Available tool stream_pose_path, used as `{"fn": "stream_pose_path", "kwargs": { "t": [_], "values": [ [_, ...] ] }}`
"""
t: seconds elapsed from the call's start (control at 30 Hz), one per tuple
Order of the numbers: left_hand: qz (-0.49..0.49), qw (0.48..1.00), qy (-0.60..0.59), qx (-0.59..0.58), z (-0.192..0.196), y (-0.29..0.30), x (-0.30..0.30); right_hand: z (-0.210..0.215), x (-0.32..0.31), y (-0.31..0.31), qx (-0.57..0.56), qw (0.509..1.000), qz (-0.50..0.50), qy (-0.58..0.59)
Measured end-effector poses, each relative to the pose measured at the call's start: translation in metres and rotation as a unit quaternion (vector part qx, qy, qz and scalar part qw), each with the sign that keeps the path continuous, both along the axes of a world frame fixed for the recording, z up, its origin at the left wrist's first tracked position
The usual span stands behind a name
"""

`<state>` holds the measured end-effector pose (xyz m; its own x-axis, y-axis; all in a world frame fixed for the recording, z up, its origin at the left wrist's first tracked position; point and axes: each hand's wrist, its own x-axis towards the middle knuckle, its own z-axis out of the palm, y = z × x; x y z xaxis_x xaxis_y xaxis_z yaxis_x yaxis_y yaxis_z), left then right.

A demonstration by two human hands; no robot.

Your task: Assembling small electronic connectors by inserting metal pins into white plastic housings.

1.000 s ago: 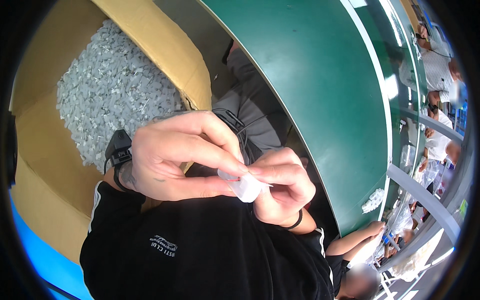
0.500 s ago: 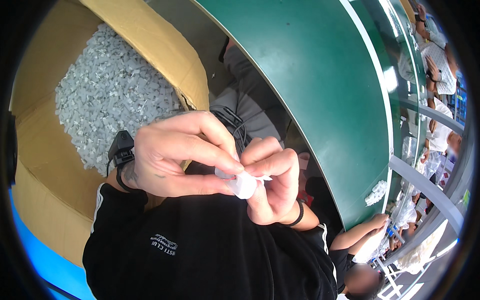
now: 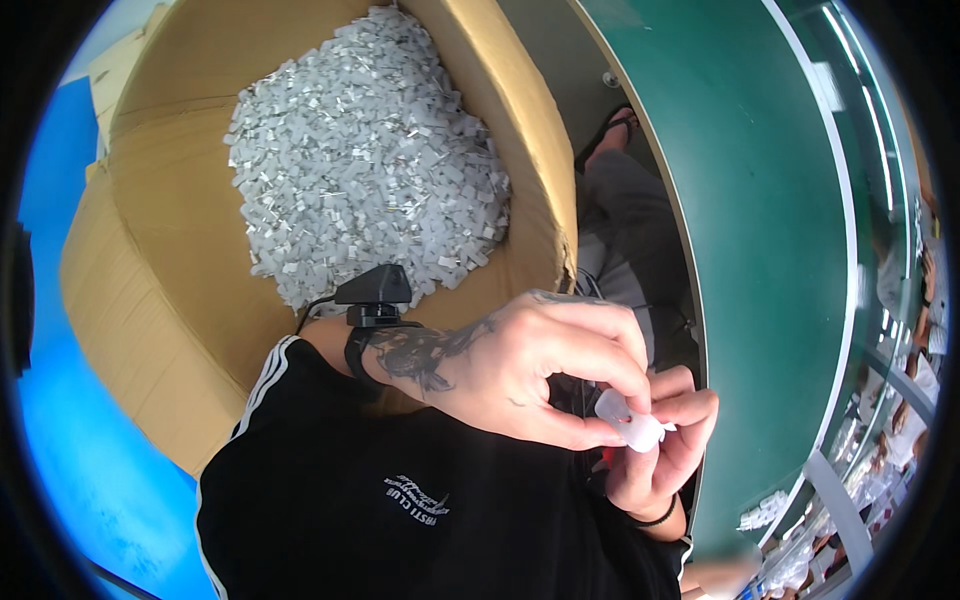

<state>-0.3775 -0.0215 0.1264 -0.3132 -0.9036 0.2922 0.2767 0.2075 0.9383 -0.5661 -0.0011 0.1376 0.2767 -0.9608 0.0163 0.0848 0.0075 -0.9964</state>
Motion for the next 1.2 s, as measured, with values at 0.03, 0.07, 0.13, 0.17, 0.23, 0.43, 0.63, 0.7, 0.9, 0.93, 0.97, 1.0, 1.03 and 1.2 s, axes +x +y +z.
{"fn": "stream_pose_path", "kwargs": {
  "t": [0.03,0.07,0.13,0.17,0.23,0.43,0.63,0.7,0.9,0.93,0.97,1.0,1.03,1.2],
  "values": [
    [-0.008,1.0,0.004,-0.001,0.002,0.0,0.004,0.001,-0.004,-0.003,-0.004,0.999,0.026,0.028],
    [-0.001,1.0,-0.007,-0.001,0.002,0.0,0.013,0.001,-0.01,-0.008,-0.009,0.997,0.051,0.054],
    [0.047,0.989,-0.14,0.001,0.01,-0.013,0.056,0.012,-0.029,-0.027,-0.001,0.998,0.002,0.06],
    [0.092,0.97,-0.222,0.032,0.005,-0.016,0.086,0.014,-0.044,-0.046,-0.007,0.995,-0.035,0.088],
    [0.215,0.933,-0.26,0.13,-0.045,-0.035,0.154,-0.001,-0.124,-0.093,-0.006,0.986,-0.102,0.13],
    [0.187,0.704,-0.634,0.26,-0.217,-0.001,0.251,-0.055,-0.402,-0.282,0.196,0.951,-0.235,-0.035],
    [0.241,0.71,-0.641,0.161,-0.259,0.024,0.241,-0.072,-0.422,-0.286,0.168,0.909,-0.38,0.043],
    [0.256,0.686,-0.662,0.159,-0.25,0.02,0.238,-0.07,-0.392,-0.255,0.081,0.923,-0.367,0.083],
    [0.307,0.7,-0.623,0.167,-0.234,0.033,0.257,0.007,-0.085,-0.096,-0.097,0.978,-0.083,0.164],
    [0.306,0.715,-0.61,0.152,-0.242,0.032,0.257,0.015,-0.056,-0.081,-0.107,0.982,-0.02,0.151],
    [0.306,0.72,-0.611,0.124,-0.252,0.034,0.259,0.017,-0.038,-0.072,-0.126,0.982,-0.01,0.141],
    [0.297,0.725,-0.61,0.121,-0.252,0.029,0.252,0.016,-0.03,-0.067,-0.143,0.981,-0.002,0.133],
    [0.295,0.705,-0.63,0.137,-0.253,0.025,0.245,0.012,-0.031,-0.065,-0.175,0.971,0.001,0.162],
    [0.287,0.631,-0.693,0.197,-0.266,0.029,0.245,0.01,-0.03,-0.05,-0.176,0.971,-0.054,0.151]
  ]
}}
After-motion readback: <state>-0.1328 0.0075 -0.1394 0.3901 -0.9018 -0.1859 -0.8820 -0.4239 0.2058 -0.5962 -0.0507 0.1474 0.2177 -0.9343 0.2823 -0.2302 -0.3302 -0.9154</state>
